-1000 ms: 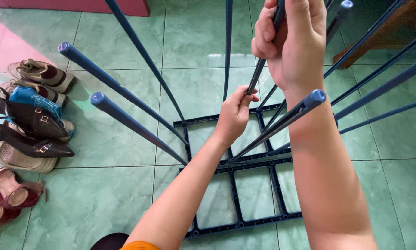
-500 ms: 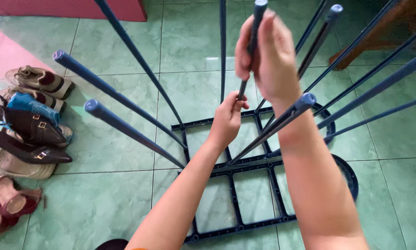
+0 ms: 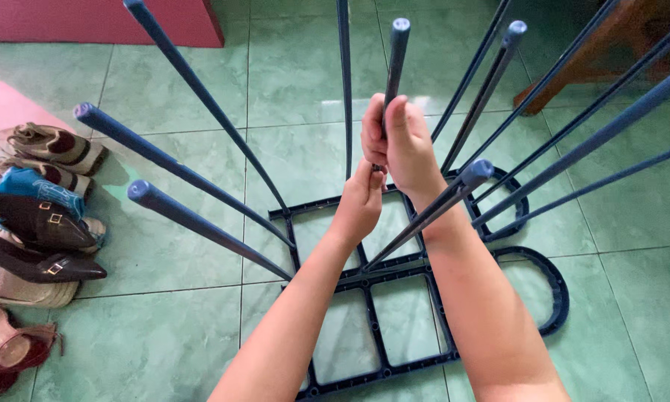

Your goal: The person assembles a blue plastic rack by hand, inserting multiple vertical rods into the base and then attaching the top frame by pressing it onto the rods.

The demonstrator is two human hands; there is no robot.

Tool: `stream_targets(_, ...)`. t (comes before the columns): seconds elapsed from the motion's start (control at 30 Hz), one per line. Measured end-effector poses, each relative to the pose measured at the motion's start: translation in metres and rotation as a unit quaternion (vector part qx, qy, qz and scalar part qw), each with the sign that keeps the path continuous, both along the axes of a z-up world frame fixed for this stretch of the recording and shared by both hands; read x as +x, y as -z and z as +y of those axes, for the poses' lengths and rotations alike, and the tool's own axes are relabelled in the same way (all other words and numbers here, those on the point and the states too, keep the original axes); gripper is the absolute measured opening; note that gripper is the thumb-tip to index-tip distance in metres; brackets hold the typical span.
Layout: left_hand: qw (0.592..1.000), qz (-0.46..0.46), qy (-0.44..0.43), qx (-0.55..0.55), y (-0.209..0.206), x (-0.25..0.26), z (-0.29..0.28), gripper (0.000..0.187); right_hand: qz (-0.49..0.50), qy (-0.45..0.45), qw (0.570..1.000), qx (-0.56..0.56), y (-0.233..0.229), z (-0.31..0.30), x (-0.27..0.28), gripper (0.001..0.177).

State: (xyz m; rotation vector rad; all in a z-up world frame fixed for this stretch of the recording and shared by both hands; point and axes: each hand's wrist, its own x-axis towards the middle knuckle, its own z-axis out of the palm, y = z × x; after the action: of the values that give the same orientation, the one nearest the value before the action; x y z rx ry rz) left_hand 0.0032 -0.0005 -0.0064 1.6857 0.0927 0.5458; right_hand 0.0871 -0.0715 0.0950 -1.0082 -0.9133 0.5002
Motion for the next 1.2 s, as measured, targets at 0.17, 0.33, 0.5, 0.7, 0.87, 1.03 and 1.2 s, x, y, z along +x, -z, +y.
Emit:
stream_targets(0.17, 0.996, -0.088, 0.022, 0.009, 0.008, 0.006, -0.001, 0.037, -0.006, 0.022, 1.000, 0.010, 0.010, 0.002, -0.001, 0.066)
stream_targets(0.33, 0.993, -0.112, 0.018, 0.020, 0.036, 0.011, -0.001, 0.041, 0.049, 0.059, 0.995, 0.063, 0.030, 0.003, -0.006, 0.067)
stream_targets(0.5, 0.997, -0.064, 0.026, 0.032, 0.053, 0.013, -0.003, 0.047, 0.027, 0.102, 0.992, 0.067, 0.037, -0.004, -0.014, 0.069)
stream_targets(0.7, 0.974, -0.160, 0.068, -0.143, 0.001, 0.002, -0.003, 0.057, -0.009, 0.102, 0.995, 0.017, 0.019, -0.008, -0.003, 0.060)
stream_targets(0.87, 0.973, -0.215, 0.028, -0.078, -0.103, 0.009, 0.019, 0.043, -0.022, 0.123, 0.992, -0.037, 0.006, 0.012, -0.010, 0.033)
stream_targets(1.03, 0.983, -0.143, -0.113, 0.033, -0.144, 0.012, 0.013, 0.032, -0.088, 0.128, 0.988, -0.014, -0.005, 0.022, 0.000, 0.019)
stream_targets(1.2, 0.968, -0.195, -0.154, 0.037, -0.131, 0.005, 0.011, 0.032, -0.045, 0.082, 0.996, 0.006, 0.036, 0.031, 0.002, 0.017)
